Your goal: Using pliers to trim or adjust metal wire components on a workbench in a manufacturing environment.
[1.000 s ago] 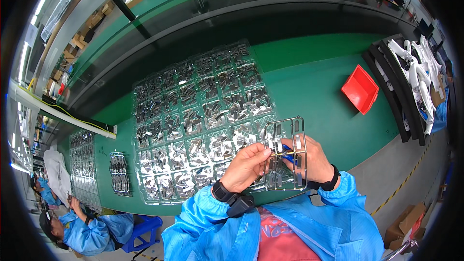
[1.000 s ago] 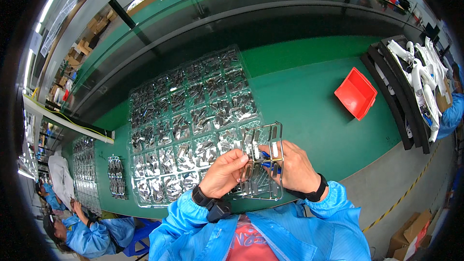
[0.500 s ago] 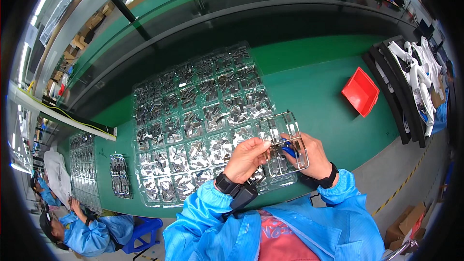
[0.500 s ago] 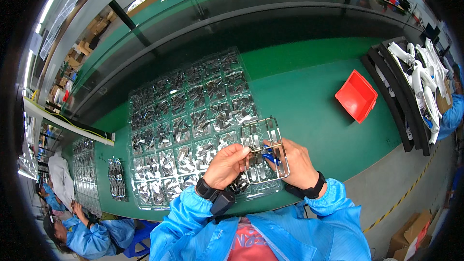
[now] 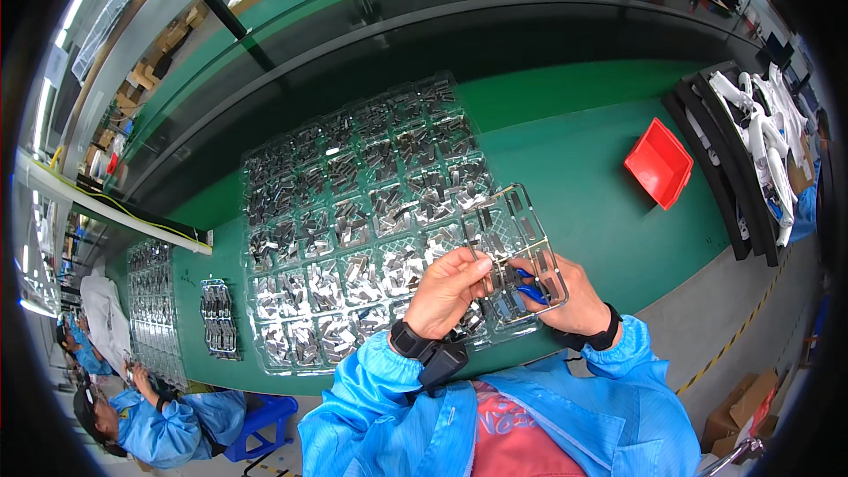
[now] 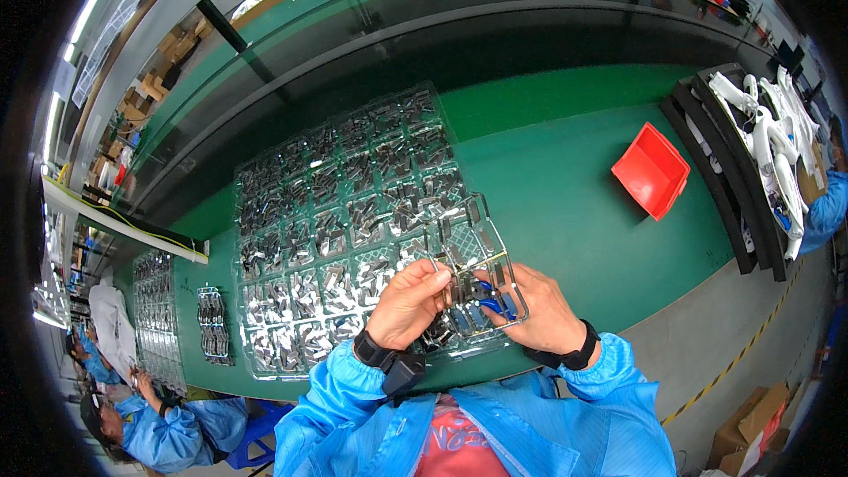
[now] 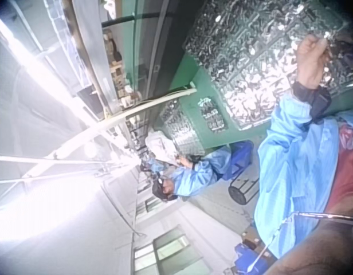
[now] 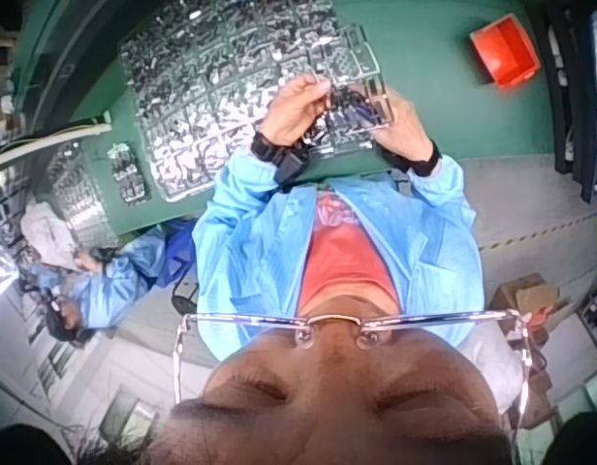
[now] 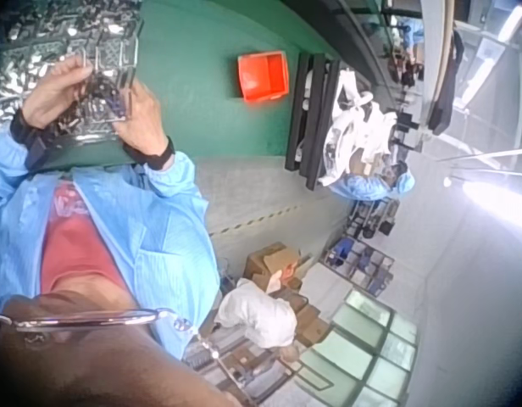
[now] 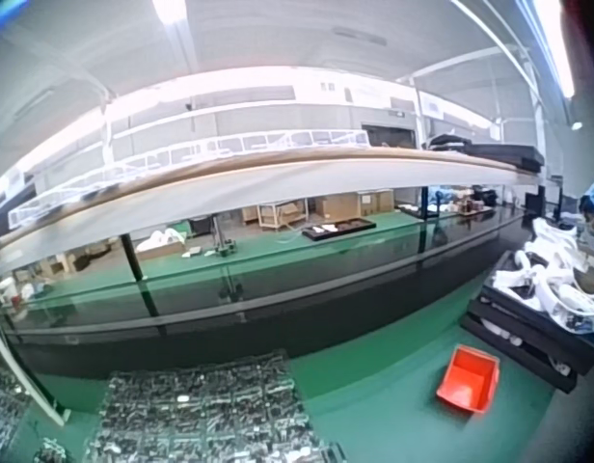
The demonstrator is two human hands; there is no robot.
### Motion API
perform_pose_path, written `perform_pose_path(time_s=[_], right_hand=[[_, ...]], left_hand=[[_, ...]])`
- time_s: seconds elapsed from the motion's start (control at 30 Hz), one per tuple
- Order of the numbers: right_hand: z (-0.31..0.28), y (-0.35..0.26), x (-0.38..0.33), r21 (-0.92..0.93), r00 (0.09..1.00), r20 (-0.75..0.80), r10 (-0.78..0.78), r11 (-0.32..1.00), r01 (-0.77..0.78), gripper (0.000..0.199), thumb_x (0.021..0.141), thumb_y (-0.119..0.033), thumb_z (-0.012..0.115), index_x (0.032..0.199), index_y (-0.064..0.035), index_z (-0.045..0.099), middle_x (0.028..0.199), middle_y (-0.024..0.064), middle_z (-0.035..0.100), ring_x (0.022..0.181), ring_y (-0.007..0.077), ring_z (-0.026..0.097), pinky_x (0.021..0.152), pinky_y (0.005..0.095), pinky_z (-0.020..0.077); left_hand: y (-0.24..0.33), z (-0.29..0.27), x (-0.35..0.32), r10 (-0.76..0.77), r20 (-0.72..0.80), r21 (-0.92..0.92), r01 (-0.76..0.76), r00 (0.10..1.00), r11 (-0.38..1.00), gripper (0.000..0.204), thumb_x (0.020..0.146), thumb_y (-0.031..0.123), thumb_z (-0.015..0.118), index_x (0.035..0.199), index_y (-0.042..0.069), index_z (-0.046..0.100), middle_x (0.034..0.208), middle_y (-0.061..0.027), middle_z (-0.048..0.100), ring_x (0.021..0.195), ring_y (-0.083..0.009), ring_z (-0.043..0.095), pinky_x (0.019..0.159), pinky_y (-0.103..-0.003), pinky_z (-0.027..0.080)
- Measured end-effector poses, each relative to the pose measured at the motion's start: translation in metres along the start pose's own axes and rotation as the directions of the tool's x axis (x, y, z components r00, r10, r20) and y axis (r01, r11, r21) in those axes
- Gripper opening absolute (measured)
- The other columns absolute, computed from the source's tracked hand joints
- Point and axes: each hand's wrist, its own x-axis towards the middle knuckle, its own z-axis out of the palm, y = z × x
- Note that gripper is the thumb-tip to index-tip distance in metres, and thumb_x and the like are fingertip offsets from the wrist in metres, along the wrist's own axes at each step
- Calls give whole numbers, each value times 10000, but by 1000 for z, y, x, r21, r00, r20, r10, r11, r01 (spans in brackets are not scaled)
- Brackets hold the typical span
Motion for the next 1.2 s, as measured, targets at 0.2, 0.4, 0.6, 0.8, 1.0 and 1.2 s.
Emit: perform_pose_path(time_s=[0.2,0.4,0.6,0.8,1.0,1.2], right_hand=[[1,-3,0,22,1000,4,15,1000,-15,472,680,-74,725,1132,-94,588,1029,113,595,886,300,611,748,371,511],[2,-2,-1,52,999,35,24,998,-26,494,678,-76,726,1149,-94,581,1028,111,592,888,294,609,746,372,511],[0,-4,0,-24,1000,10,-27,999,28,473,682,-64,712,1138,-73,584,983,106,592,864,289,608,728,371,508],[-1,-1,1,-88,997,23,-78,993,80,451,664,-39,710,1099,-49,591,994,117,602,838,310,619,702,373,515],[-3,-1,5,-131,995,-56,-81,989,74,446,660,-33,705,1090,-51,587,997,114,608,838,316,620,694,375,517],[-5,0,10,-146,993,-24,-116,983,112,442,662,-34,695,1090,-60,586,959,121,609,800,311,620,663,371,518]], left_hand=[[-1,-2,-1,21,12,-25,-20,1000,999,49,886,90,605,921,57,595,869,-24,628,700,-113,595,609,-218,465],[2,5,-4,30,-8,0,-30,1000,1000,31,897,99,587,909,72,591,838,-4,618,689,-90,572,618,-213,449],[1,3,-3,34,-1,32,-34,999,999,32,894,98,591,913,72,593,858,-2,622,682,-88,571,614,-211,448],[7,17,-8,2,-43,62,1,999,998,82,914,146,571,944,70,581,885,-10,614,713,-85,559,637,-229,447],[7,5,-10,-149,-31,175,152,988,973,144,937,213,546,915,71,561,795,2,584,660,-59,524,580,-193,409],[5,1,-1,-124,-17,207,125,992,970,137,935,200,546,884,73,558,788,-5,576,650,-72,489,580,-200,388]])
